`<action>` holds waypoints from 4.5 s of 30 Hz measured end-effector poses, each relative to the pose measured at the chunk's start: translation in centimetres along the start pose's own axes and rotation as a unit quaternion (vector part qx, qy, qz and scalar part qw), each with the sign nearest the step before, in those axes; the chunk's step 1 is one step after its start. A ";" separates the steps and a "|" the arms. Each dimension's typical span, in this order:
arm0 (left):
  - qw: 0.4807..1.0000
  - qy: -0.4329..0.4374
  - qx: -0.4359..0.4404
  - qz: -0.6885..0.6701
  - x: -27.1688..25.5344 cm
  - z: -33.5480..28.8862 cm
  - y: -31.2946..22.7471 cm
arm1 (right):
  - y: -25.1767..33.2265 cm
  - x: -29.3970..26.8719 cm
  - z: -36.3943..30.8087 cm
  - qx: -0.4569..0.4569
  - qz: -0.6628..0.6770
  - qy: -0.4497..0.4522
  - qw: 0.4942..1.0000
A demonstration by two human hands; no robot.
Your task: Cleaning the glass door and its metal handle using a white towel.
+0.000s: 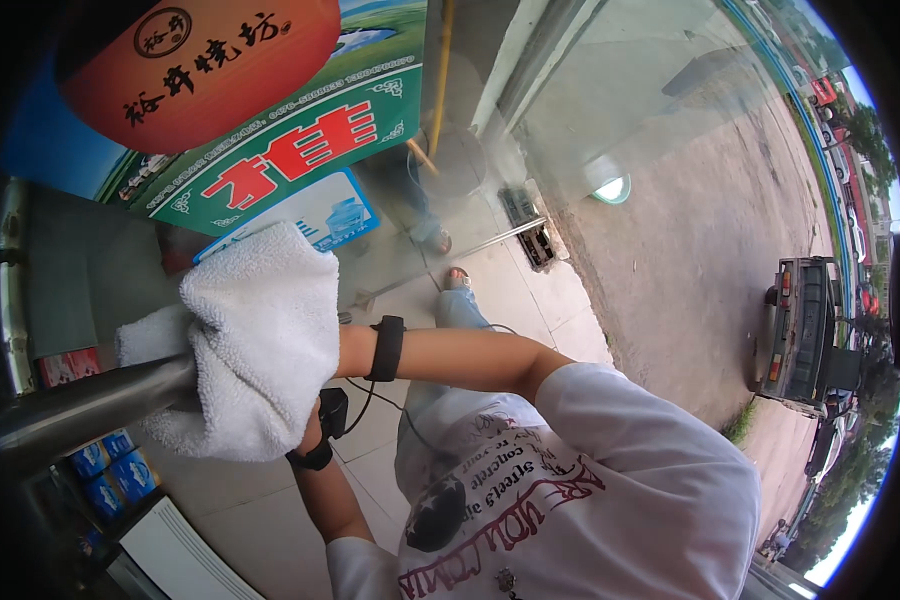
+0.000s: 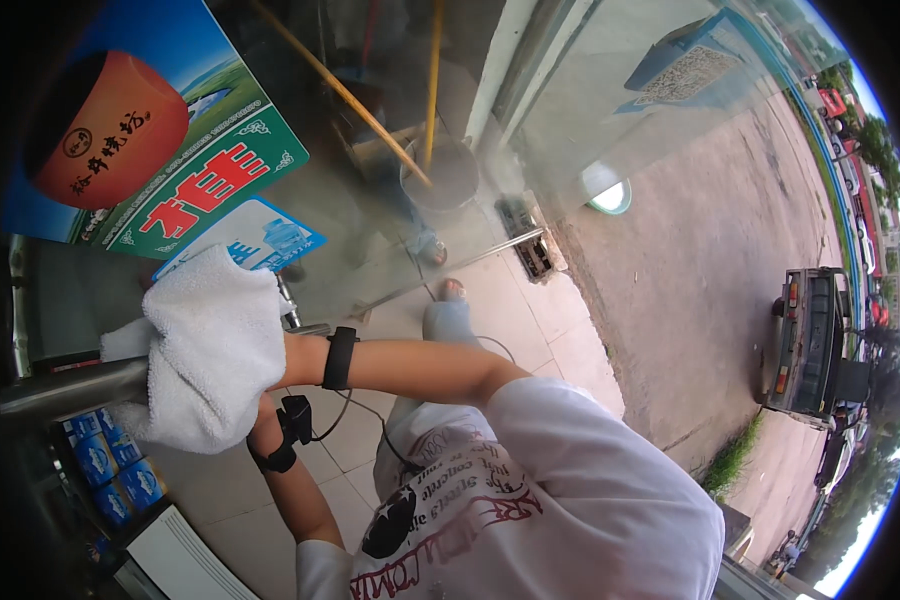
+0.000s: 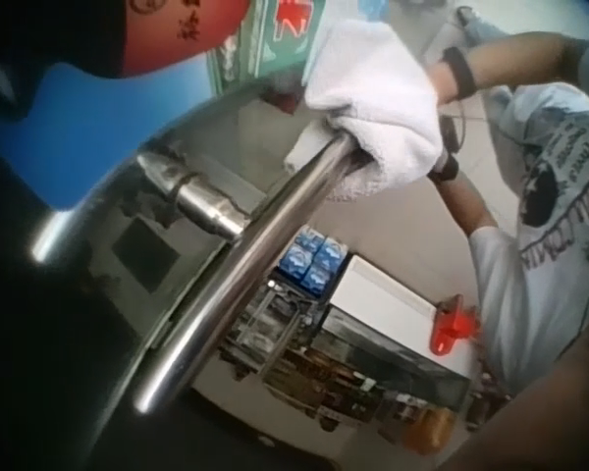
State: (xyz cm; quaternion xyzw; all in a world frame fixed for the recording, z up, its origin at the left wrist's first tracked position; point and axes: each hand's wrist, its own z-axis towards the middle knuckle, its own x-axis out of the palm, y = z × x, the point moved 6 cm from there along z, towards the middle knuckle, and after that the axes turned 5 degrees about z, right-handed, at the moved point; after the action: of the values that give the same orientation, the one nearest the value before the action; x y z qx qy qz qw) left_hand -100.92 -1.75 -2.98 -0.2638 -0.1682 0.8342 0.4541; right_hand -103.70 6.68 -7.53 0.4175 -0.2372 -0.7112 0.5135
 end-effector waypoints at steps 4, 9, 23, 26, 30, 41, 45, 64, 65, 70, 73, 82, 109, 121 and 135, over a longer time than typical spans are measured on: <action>0.999 -0.012 -0.046 0.010 3.8 -1.6 0.1 | -2.0 -0.8 -1.8 0.021 -0.014 -0.023 0.999; 0.958 0.092 -0.265 -0.067 6.6 -9.2 5.5 | -5.1 -2.8 -6.1 0.083 -0.057 -0.073 0.992; 0.907 0.186 -0.334 -0.179 7.7 -11.0 4.2 | -0.4 -6.5 -3.5 0.171 -0.033 -0.277 0.945; 0.931 0.217 -0.276 -0.099 5.3 -11.1 1.7 | 2.1 -8.9 -4.1 0.162 -0.052 -0.291 0.942; 0.984 0.156 -0.069 -0.047 0.2 -12.3 -0.6 | 5.6 -11.9 -1.1 0.170 -0.063 0.027 0.983; 0.986 -0.042 0.151 0.061 -2.0 11.1 -4.8 | 12.9 -12.6 8.5 -0.255 -0.015 -0.094 0.962; 0.978 -0.033 0.163 0.127 -2.9 17.3 -11.4 | 13.0 -12.3 10.3 -0.251 -0.066 -0.051 0.965; 0.990 0.087 -0.108 -0.011 4.6 -2.4 0.5 | 1.7 -6.8 1.1 -0.038 -0.004 0.044 0.998; 0.990 0.088 -0.113 -0.008 4.6 -3.6 1.1 | 1.6 -6.5 0.8 -0.036 -0.001 0.047 0.998; 0.988 0.099 -0.121 0.011 4.4 -5.3 1.4 | -1.3 -5.0 -1.7 0.094 0.052 0.068 0.992; 0.984 0.114 -0.133 0.016 3.6 -5.1 1.2 | 0.5 -6.2 -0.7 0.070 0.037 0.070 0.994; 0.976 0.209 0.021 0.063 -0.6 -5.4 -3.6 | 4.0 -9.2 -0.8 0.147 0.018 0.097 0.984; 0.797 0.547 -0.233 0.107 -3.9 -9.4 -4.6 | -1.9 -8.0 -15.9 0.209 0.153 0.226 0.939; 0.865 0.452 -0.177 0.129 -8.4 -1.8 -11.1 | 5.5 -8.6 -11.1 0.370 0.323 0.087 0.867; 0.944 0.147 -0.294 0.007 1.3 -5.2 3.2 | -3.4 -3.0 -7.9 0.101 0.018 -0.072 0.992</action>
State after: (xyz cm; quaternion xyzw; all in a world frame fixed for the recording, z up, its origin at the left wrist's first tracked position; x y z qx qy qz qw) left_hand -100.53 -2.14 -9.17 -0.5065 -0.3350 0.7031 0.3701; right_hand -98.52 11.39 -13.29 0.4103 -0.3516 -0.7024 0.4634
